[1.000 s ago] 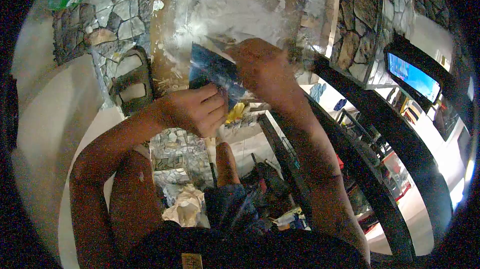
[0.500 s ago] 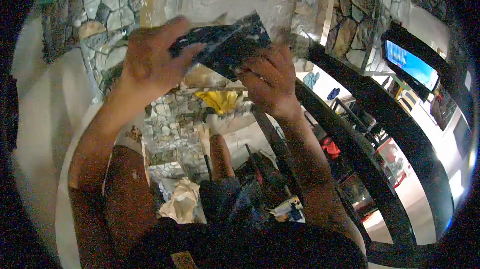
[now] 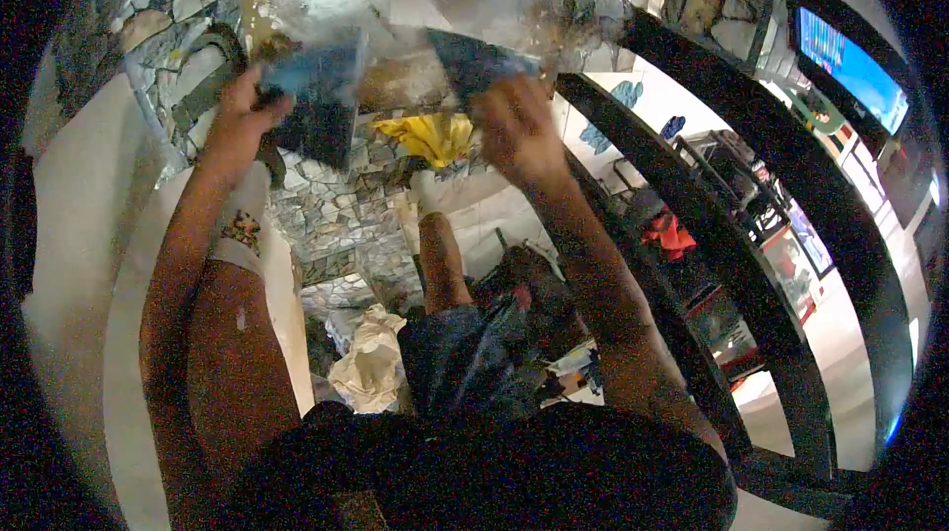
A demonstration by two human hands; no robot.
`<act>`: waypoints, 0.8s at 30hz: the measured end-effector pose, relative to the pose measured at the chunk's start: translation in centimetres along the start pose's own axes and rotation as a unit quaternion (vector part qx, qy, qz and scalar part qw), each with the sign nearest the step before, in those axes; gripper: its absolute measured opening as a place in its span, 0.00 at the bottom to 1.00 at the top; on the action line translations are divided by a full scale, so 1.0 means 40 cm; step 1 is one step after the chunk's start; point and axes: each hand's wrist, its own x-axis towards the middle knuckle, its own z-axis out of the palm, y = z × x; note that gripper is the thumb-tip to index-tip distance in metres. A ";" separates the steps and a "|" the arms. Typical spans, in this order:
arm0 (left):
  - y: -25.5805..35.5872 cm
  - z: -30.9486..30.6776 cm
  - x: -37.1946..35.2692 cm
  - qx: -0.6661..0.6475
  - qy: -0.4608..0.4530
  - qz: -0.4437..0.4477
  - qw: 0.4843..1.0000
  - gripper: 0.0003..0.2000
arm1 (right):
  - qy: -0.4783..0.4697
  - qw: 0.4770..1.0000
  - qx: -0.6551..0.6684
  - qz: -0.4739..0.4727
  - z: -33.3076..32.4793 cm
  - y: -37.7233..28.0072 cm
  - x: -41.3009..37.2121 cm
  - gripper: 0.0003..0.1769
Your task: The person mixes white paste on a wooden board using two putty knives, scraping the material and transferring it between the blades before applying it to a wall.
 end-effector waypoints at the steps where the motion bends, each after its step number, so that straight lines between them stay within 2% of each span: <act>1: -0.027 0.002 -0.013 0.018 -0.039 -0.030 0.999 0.21 | -0.066 0.997 0.034 0.014 0.006 -0.033 0.002 0.12; 2: -0.053 0.002 -0.023 0.036 -0.075 -0.058 0.995 0.22 | -0.064 0.996 0.019 -0.058 0.031 -0.045 -0.002 0.14; 3: -0.074 0.007 -0.028 0.054 -0.113 -0.087 0.988 0.23 | -0.072 0.993 0.038 -0.086 0.077 -0.037 -0.020 0.15; 6: -0.122 0.019 -0.016 0.046 -0.235 -0.131 0.962 0.22 | -0.107 0.985 0.037 -0.129 0.153 -0.031 -0.050 0.14; 7: -0.093 0.026 -0.008 0.080 -0.274 -0.122 0.951 0.22 | -0.107 0.986 0.010 -0.126 0.168 -0.035 -0.055 0.12; 13: -0.121 0.029 0.004 0.162 -0.297 -0.105 0.935 0.22 | -0.043 0.992 -0.008 -0.118 0.218 -0.036 -0.057 0.10; 16: -0.110 0.023 0.005 0.219 -0.337 -0.100 0.910 0.23 | -0.040 0.994 0.003 -0.098 0.225 -0.024 -0.015 0.10; 19: -0.142 0.021 0.008 0.211 -0.336 -0.087 0.914 0.24 | 0.007 0.996 -0.001 -0.083 0.226 -0.023 0.049 0.12; 22: -0.194 0.021 0.018 0.203 -0.345 -0.026 0.916 0.24 | 0.032 0.998 0.029 -0.034 0.174 -0.040 0.115 0.13; 23: -0.196 0.018 0.016 0.202 -0.345 -0.044 0.916 0.24 | 0.032 0.999 0.012 -0.019 0.141 -0.044 0.143 0.15; 24: -0.171 0.017 0.015 0.200 -0.344 -0.060 0.915 0.24 | -0.040 0.997 -0.019 0.064 0.086 -0.057 0.179 0.14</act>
